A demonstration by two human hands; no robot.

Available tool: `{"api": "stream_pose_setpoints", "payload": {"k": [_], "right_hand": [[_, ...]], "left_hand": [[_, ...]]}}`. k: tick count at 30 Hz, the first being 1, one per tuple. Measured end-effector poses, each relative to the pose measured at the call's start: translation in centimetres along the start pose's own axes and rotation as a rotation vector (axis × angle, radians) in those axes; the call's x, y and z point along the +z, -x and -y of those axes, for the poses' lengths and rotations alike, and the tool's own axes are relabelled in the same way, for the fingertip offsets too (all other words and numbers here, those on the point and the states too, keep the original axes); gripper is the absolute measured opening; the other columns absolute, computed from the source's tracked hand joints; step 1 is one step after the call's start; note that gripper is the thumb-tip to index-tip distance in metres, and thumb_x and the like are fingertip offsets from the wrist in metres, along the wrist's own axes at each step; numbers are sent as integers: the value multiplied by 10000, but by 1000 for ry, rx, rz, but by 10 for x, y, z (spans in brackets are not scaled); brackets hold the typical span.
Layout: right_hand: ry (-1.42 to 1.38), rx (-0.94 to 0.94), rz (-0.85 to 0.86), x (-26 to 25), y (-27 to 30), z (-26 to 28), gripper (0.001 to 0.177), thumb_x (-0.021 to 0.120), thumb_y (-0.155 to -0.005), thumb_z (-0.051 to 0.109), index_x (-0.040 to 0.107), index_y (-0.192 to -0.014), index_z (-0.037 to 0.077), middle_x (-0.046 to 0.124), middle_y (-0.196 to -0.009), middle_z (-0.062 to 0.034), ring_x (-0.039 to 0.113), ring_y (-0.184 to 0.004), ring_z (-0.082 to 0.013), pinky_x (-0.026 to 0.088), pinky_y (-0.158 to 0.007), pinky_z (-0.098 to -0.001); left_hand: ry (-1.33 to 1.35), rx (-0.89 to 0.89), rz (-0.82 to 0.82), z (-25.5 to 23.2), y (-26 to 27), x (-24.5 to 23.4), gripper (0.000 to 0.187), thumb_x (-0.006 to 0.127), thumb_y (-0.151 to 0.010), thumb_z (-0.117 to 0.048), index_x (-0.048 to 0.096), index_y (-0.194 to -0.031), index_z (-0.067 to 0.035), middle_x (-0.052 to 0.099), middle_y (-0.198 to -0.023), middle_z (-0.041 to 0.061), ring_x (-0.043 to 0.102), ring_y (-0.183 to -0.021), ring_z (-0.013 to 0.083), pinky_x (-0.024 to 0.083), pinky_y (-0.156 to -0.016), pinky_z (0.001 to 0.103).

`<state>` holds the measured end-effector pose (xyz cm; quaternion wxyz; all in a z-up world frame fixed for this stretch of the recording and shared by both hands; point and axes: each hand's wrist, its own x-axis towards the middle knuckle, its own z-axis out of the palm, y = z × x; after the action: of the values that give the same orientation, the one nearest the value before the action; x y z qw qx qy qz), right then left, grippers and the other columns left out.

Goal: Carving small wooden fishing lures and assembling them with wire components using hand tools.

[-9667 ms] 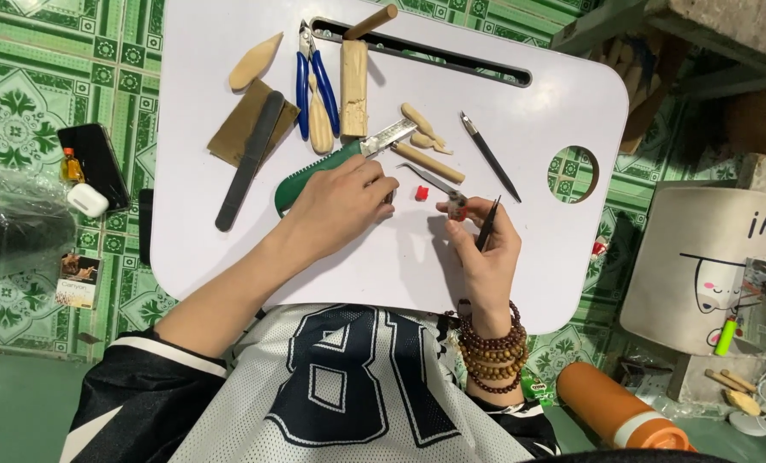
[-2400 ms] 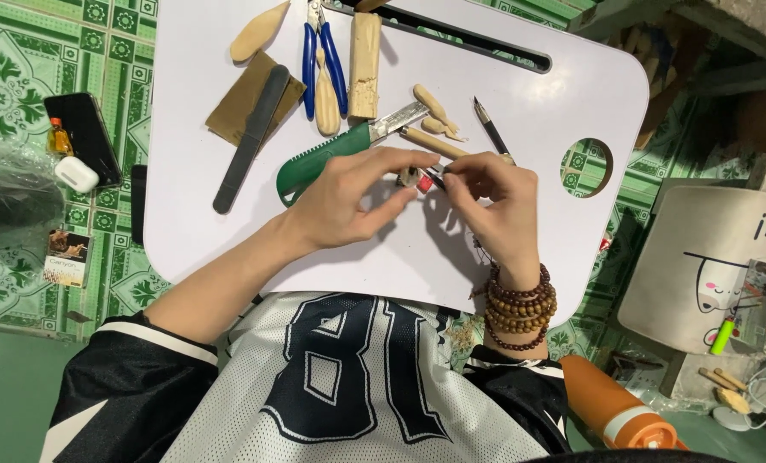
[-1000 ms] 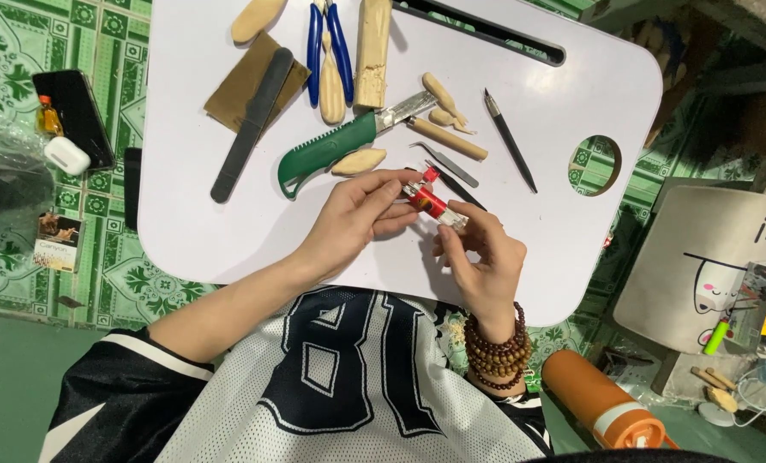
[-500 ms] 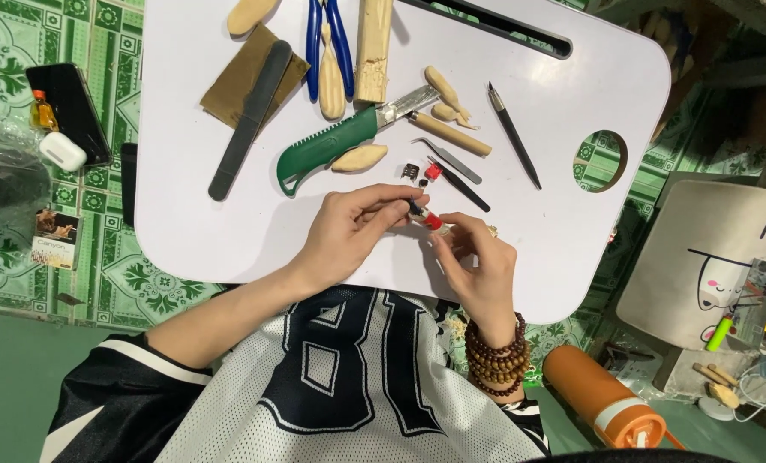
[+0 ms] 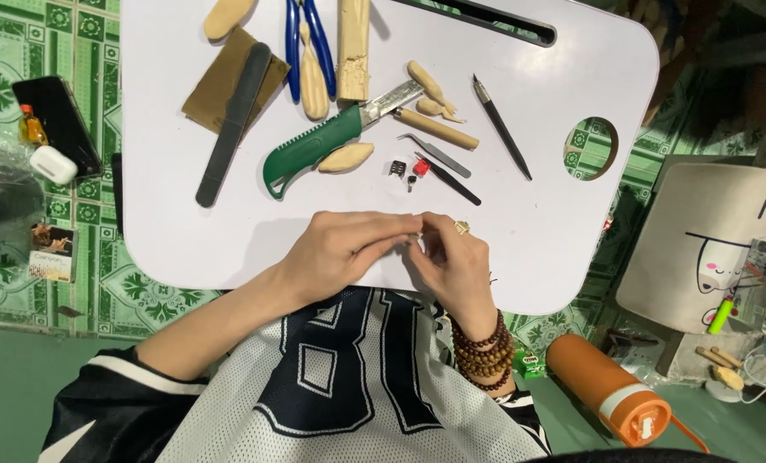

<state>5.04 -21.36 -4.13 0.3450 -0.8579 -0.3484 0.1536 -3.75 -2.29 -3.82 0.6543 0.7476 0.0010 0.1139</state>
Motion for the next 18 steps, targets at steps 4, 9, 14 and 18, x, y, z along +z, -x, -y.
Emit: {"api": "stream_pose_setpoints", "payload": {"k": [4,9,14,18], "right_hand": [[-14,-3,-22,6,-1,-2,309,774,-840,66,686,-1133,109,639,-604,-19,623,-519,-209,524,-555,-304],[-34,-90,-97,8,-7,2,267,791,-839,62,689,-1085,92,650,-657,-25,630,-533,-220,526,-534,-311],[-62,-121,-121,14,-6,-11,227,770,-869,81,701,-1084,93,635,-667,-10,618,-536,-207,518,-530,-300],[-85,-128,-121,12,-9,-9,226,749,-865,44,709,-1083,86,622,-662,-8,610,-527,-197,512,-523,-287]], "left_hand": [[-70,43,51,-8,-4,-6,239,645,-962,-26,734,-1183,-46,756,-1166,181,731,-1071,334,634,-838,419],[-108,80,68,-9,-6,-7,252,659,-941,3,731,-1180,-32,738,-1192,201,707,-1110,358,618,-870,448],[-167,73,99,-3,-5,-8,247,654,-952,-27,734,-1185,-45,744,-1191,192,708,-1113,346,624,-865,414],[-257,126,98,2,-6,-7,243,662,-954,-26,738,-1185,-43,753,-1183,180,713,-1112,334,625,-848,404]]}}
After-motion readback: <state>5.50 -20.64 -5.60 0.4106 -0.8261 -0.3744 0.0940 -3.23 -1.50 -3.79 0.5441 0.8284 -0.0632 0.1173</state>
